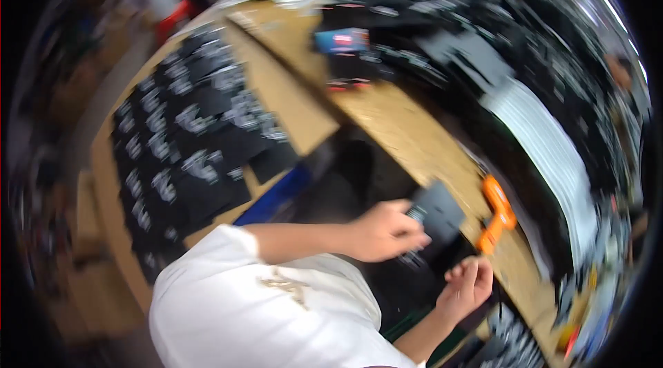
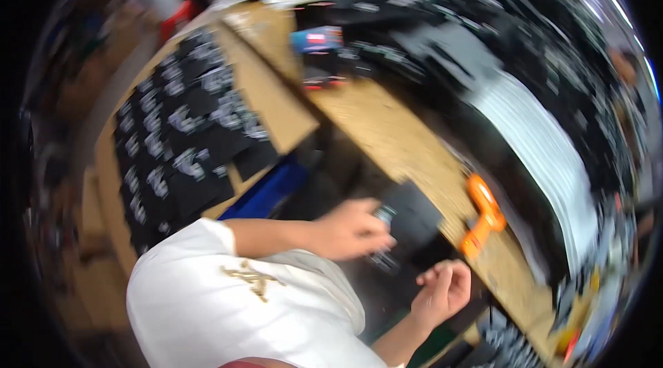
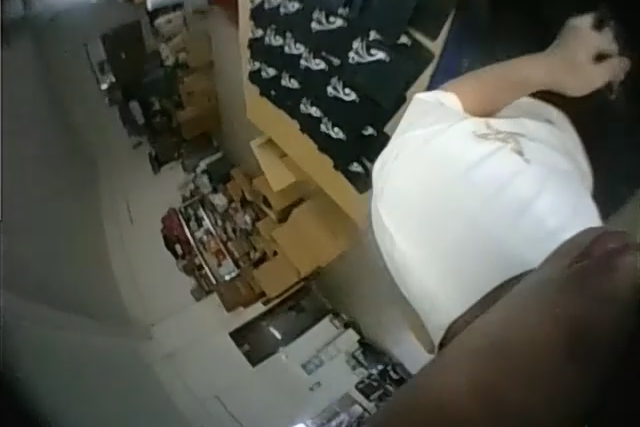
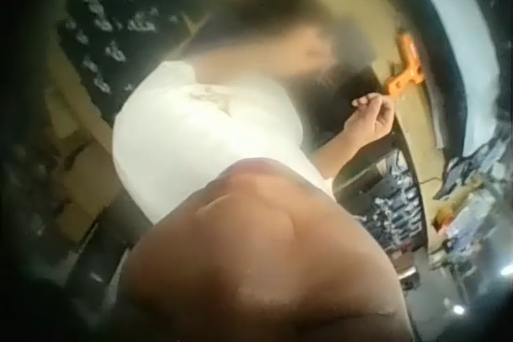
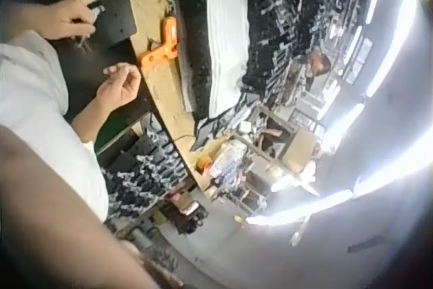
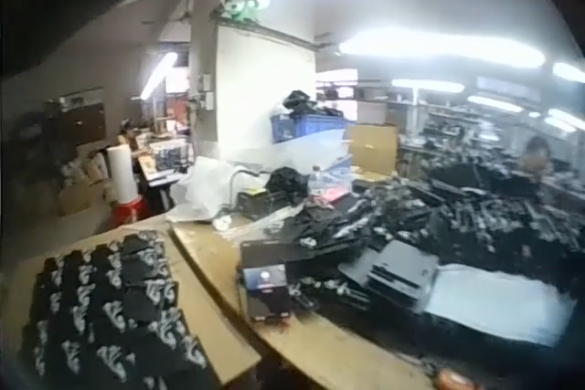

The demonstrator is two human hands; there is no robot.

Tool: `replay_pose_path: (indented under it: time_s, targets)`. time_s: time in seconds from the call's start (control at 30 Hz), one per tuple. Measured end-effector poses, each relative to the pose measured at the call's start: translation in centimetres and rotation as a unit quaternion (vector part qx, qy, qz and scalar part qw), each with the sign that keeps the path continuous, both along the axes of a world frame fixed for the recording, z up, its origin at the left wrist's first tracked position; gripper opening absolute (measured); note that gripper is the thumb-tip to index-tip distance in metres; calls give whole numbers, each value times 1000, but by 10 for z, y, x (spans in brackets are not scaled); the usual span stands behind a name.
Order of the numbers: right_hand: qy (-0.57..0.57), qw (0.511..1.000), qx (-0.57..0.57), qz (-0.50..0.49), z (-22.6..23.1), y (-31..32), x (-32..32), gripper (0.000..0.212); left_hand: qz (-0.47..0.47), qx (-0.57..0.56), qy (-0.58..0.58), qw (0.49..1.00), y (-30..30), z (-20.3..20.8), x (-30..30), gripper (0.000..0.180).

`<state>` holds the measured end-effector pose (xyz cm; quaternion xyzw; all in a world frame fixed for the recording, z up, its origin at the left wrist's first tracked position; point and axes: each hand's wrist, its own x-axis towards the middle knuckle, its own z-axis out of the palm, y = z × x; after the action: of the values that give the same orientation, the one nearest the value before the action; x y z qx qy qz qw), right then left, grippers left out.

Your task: The person applies glue to electronic components with a glue gun, then installs the components into a plastic housing.

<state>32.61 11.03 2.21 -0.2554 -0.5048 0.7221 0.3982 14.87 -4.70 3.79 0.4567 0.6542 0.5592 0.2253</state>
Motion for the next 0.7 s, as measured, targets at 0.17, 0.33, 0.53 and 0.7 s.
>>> replay_pose_path:
  time_s: [0.17, 0.33, 0.53, 0.7]
  targets:
    - [55, 989, 78, -111, 21, 46, 37, 9, 43, -8, -137, 990, -11, -7, -15, 28]
    - [-93, 970, 156, -162, 38, 50, 95, 11, 15, 45, -271, 961, 12, 4, -19, 27]
    - [-412, 872, 264, -8, 43, 30, 148, 21, -81, 63, -336, 936, 49, 63, 9, 18]
    - [-391, 871, 264, -137, 51, 15, 152, 15, -167, 71, -346, 921, 77, 86, 34, 19]
